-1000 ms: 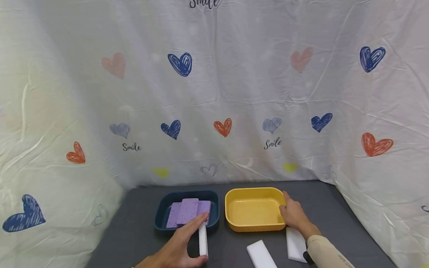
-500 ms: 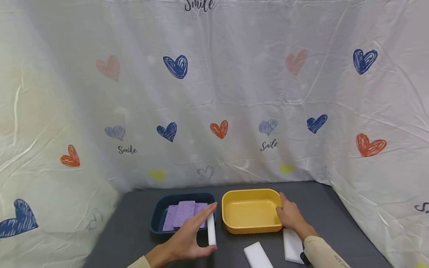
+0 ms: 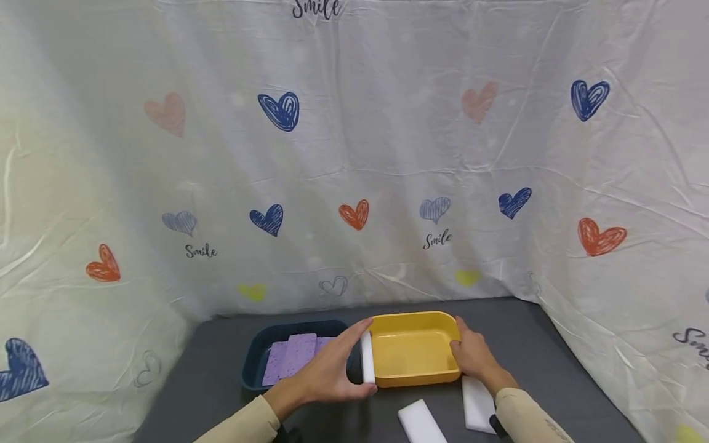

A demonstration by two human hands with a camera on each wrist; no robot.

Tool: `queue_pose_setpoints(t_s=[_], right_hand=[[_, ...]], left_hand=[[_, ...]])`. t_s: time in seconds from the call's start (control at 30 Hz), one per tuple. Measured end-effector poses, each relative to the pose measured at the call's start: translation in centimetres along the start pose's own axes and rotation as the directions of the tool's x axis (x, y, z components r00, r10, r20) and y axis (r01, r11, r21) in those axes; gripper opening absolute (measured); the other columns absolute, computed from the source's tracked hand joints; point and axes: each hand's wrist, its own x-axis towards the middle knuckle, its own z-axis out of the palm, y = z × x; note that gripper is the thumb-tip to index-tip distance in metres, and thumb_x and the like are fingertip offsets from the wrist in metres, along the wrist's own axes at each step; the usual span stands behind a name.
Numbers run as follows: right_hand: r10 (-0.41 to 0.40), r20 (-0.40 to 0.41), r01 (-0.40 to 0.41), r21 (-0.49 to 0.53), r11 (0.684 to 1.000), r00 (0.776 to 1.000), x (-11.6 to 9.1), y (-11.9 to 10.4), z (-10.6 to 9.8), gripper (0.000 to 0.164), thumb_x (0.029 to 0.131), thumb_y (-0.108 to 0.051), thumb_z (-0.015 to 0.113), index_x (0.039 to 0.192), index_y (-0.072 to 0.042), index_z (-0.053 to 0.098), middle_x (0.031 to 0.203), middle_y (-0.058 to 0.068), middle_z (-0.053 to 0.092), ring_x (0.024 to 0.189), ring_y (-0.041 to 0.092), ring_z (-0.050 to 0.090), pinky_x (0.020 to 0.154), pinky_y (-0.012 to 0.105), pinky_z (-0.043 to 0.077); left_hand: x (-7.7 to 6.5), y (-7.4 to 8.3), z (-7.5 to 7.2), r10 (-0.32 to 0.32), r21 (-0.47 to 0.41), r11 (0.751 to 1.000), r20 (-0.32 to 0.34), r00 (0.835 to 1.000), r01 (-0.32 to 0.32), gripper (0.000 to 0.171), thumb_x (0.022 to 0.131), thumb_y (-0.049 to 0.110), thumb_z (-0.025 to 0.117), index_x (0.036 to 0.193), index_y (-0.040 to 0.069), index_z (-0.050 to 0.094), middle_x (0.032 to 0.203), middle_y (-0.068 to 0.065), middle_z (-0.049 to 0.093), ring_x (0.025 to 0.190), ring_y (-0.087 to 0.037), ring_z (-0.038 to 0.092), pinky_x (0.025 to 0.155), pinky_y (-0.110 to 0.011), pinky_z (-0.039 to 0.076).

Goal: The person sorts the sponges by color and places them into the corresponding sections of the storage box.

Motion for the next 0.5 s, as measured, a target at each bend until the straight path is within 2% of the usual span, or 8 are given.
queue_pose_setpoints(t_s=[0.1,0.27,0.5], right_hand=[[0.006,0.001,-0.006,0.005,1.000,1.000,0.0,0.1,-0.1,0.066,0.106,-0.008,0.050,0.165,0.015,0.029,0.151,0.039,0.057,0.099,0.028,0.067,0.090,0.049,0.056],[0.014,-0.007,-0.014,0.012,1.000,1.000,0.1,0.2,-0.1,0.066,0.107,-0.009,0.050,0.165,0.014,0.030,0.152,0.038,0.057,0.101,0.029,0.066,0.092,0.049,0.056],[0.011,-0.008,-0.011,0.015,1.000,1.000,0.2,0.3,0.0,0.066,0.106,-0.008,0.051,0.165,0.014,0.030,0.151,0.038,0.058,0.101,0.028,0.068,0.093,0.052,0.058]], left_hand=[[1.1,0.1,0.2,0.012,-0.004,1.000,-0.006,1.000,-0.012,0.114,0.085,0.055,0.086,0.173,0.014,0.027,0.172,-0.006,0.043,0.147,-0.024,0.054,0.122,-0.053,0.048],[2.8,0.2,0.7,-0.007,-0.014,1.000,-0.017,1.000,0.007,0.107,0.085,0.057,0.083,0.169,0.014,0.034,0.167,-0.006,0.049,0.138,-0.024,0.057,0.118,-0.053,0.051],[4.6,-0.1,1.6,-0.034,0.003,0.999,0.005,0.999,0.034,0.106,0.085,0.052,0.086,0.169,0.014,0.035,0.170,-0.007,0.046,0.142,-0.027,0.053,0.118,-0.056,0.051]])
